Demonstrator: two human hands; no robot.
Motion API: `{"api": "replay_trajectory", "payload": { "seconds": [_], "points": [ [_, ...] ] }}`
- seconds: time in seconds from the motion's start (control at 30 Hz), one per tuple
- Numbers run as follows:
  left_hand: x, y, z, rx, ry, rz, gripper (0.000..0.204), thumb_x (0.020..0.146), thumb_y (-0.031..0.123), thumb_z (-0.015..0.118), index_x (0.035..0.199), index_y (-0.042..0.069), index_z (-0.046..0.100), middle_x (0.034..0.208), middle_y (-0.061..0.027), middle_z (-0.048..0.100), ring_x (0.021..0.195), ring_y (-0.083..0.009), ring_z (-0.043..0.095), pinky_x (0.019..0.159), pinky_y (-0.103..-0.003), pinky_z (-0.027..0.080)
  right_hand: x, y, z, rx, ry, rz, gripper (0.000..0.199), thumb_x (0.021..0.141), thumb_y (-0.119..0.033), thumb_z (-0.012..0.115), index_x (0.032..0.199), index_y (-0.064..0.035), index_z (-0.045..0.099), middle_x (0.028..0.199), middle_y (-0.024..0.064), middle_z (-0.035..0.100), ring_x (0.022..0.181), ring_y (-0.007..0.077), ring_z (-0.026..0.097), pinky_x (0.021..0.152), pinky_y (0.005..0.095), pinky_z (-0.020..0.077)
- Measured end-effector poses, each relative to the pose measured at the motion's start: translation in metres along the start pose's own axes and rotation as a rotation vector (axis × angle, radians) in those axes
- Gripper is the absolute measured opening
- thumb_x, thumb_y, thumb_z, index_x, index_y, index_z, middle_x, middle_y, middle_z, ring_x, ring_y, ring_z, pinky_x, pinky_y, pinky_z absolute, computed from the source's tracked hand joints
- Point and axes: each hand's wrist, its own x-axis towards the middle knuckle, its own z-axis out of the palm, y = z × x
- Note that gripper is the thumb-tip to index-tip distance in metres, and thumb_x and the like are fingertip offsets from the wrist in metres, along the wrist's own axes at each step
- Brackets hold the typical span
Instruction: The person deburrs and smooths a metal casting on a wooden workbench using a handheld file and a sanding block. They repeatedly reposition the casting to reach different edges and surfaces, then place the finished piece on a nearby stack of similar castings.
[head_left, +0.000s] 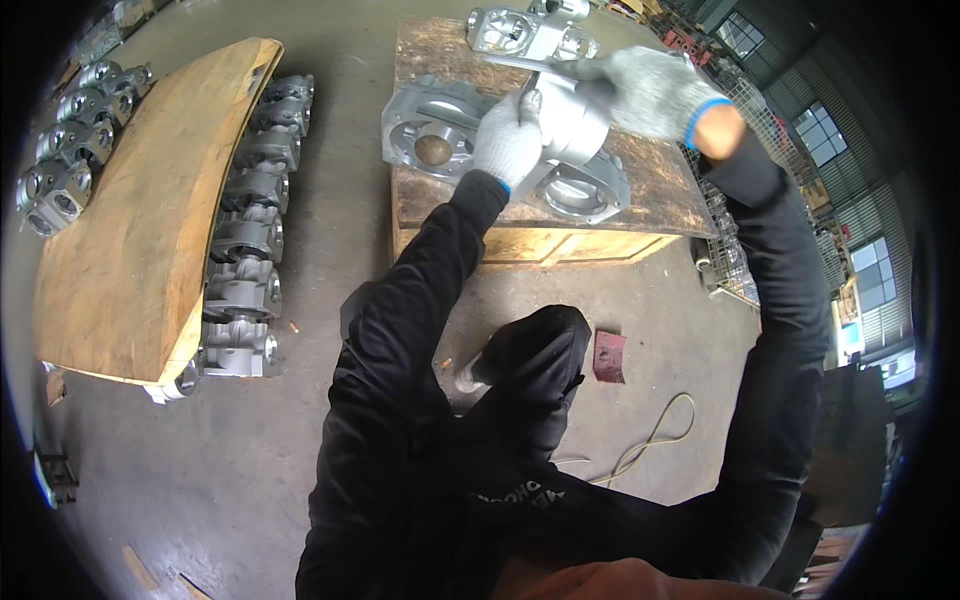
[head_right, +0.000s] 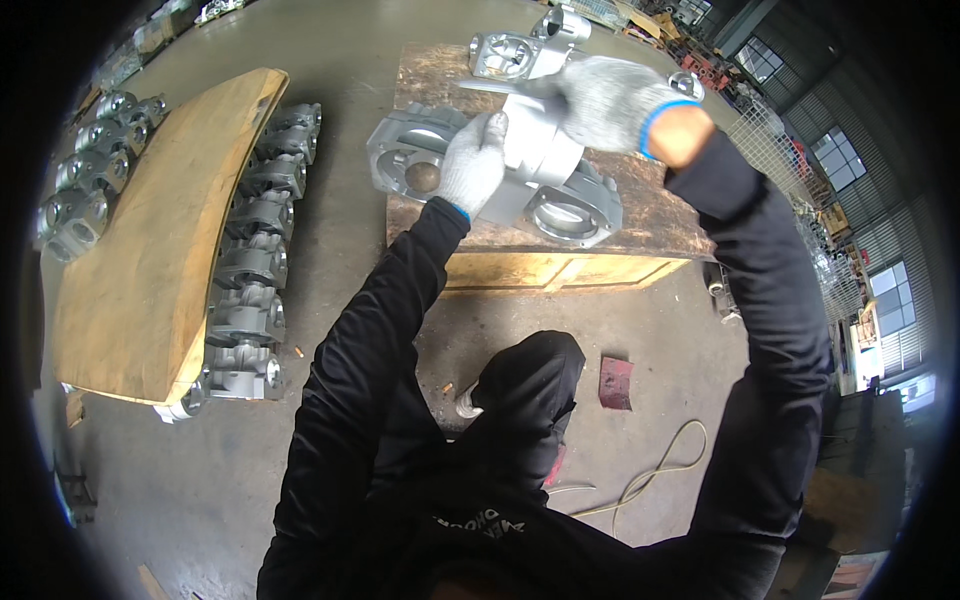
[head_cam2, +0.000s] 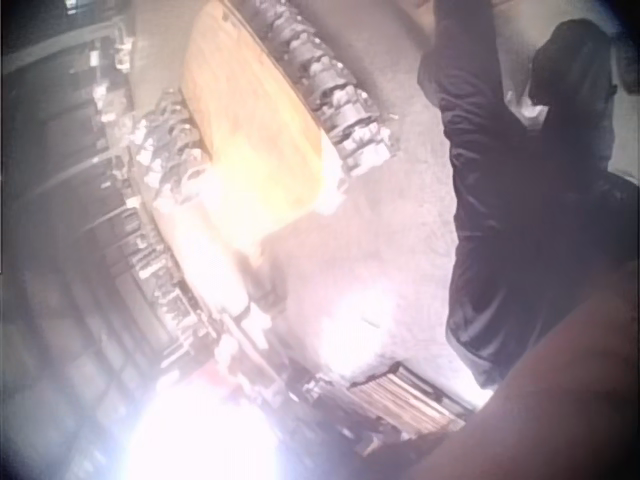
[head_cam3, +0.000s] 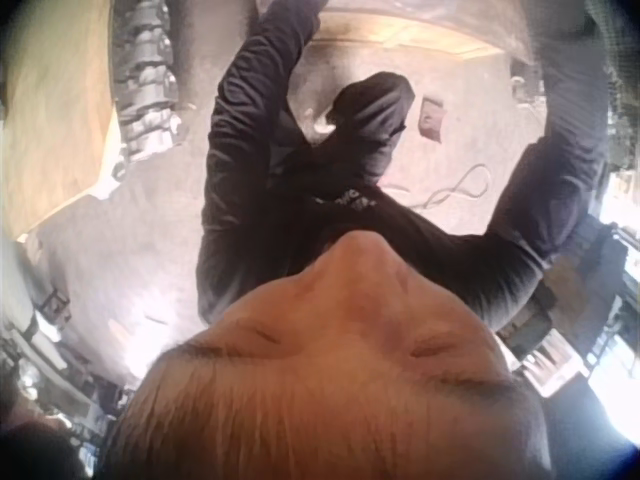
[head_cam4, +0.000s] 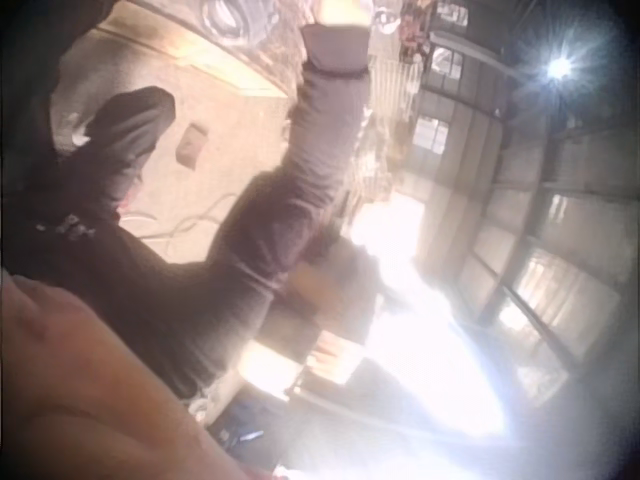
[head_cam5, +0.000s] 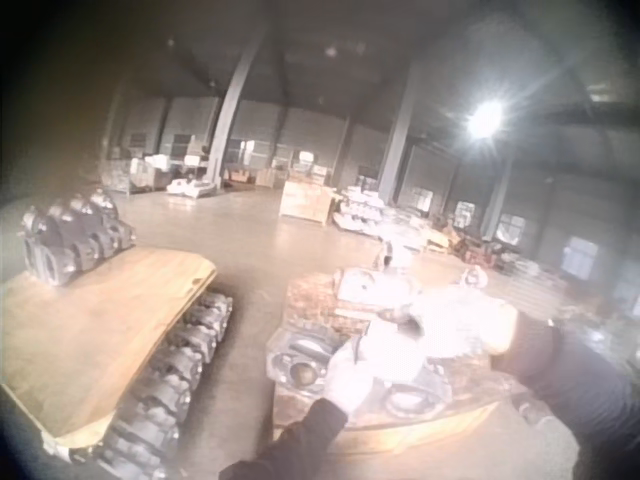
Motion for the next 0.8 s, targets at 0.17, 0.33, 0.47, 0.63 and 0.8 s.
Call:
{"api": "replay_trajectory", "payload": {
  "seconds": [0.17,0.33,0.47,0.63,0.8],
  "points": [
    [0.042,-0.014,0.020,0.083,-0.006,-0.099,0.043,0.109,0.036,0.043,0.103,0.001,0.067,0.080,-0.0217,0.070,0.086,-0.0407,0.070,0.082,-0.050,0.052,0.000,0.023,0.020,-0.189,0.282,-0.168,0.024,0.092,-0.027,0.063,0.107,-0.0137,0.078,0.094,0.0145,0.075,0.089,0.0362,0.073,0.078,0.0471,0.0587],
    [0.059,-0.037,0.031,0.004,-0.052,-0.137,0.038,0.112,0.029,0.046,0.113,-0.004,0.064,0.078,-0.0093,0.065,0.063,-0.0182,0.067,0.065,-0.033,0.055,0.007,0.031,0.035,-0.311,0.179,-0.020,0.024,0.091,-0.020,0.063,0.108,-0.0117,0.077,0.090,0.0161,0.075,0.084,0.0341,0.074,0.072,0.0479,0.0597],
    [0.057,-0.034,0.025,-0.008,-0.084,-0.134,0.041,0.111,0.032,0.050,0.123,-0.004,0.064,0.091,-0.0134,0.071,0.082,-0.0212,0.073,0.080,-0.035,0.057,0.015,0.020,0.026,-0.343,0.213,-0.180,0.026,0.093,-0.016,0.060,0.113,-0.0126,0.076,0.087,0.0155,0.075,0.081,0.0338,0.074,0.071,0.0460,0.0595],
    [0.043,-0.032,-0.049,0.239,0.029,-0.060,0.084,0.098,0.066,0.058,0.148,-0.002,0.052,0.135,-0.0280,0.064,0.136,-0.0370,0.056,0.115,-0.042,0.042,0.013,0.025,0.007,-0.271,0.050,-0.104,0.033,0.107,-0.018,0.050,0.134,-0.0171,0.069,0.091,0.0153,0.075,0.082,0.0295,0.074,0.078,0.0427,0.0605],
    [0.049,-0.100,-0.130,0.368,0.151,-0.018,0.114,0.075,0.036,0.095,0.159,0.004,0.026,0.154,-0.0261,0.045,0.143,-0.0327,0.047,0.117,-0.042,0.042,0.033,0.040,0.015,-0.083,0.054,-0.241,0.035,0.105,-0.014,0.053,0.137,-0.0134,0.067,0.110,0.0198,0.073,0.087,0.0313,0.073,0.087,0.0429,0.0590]
  ]
}}
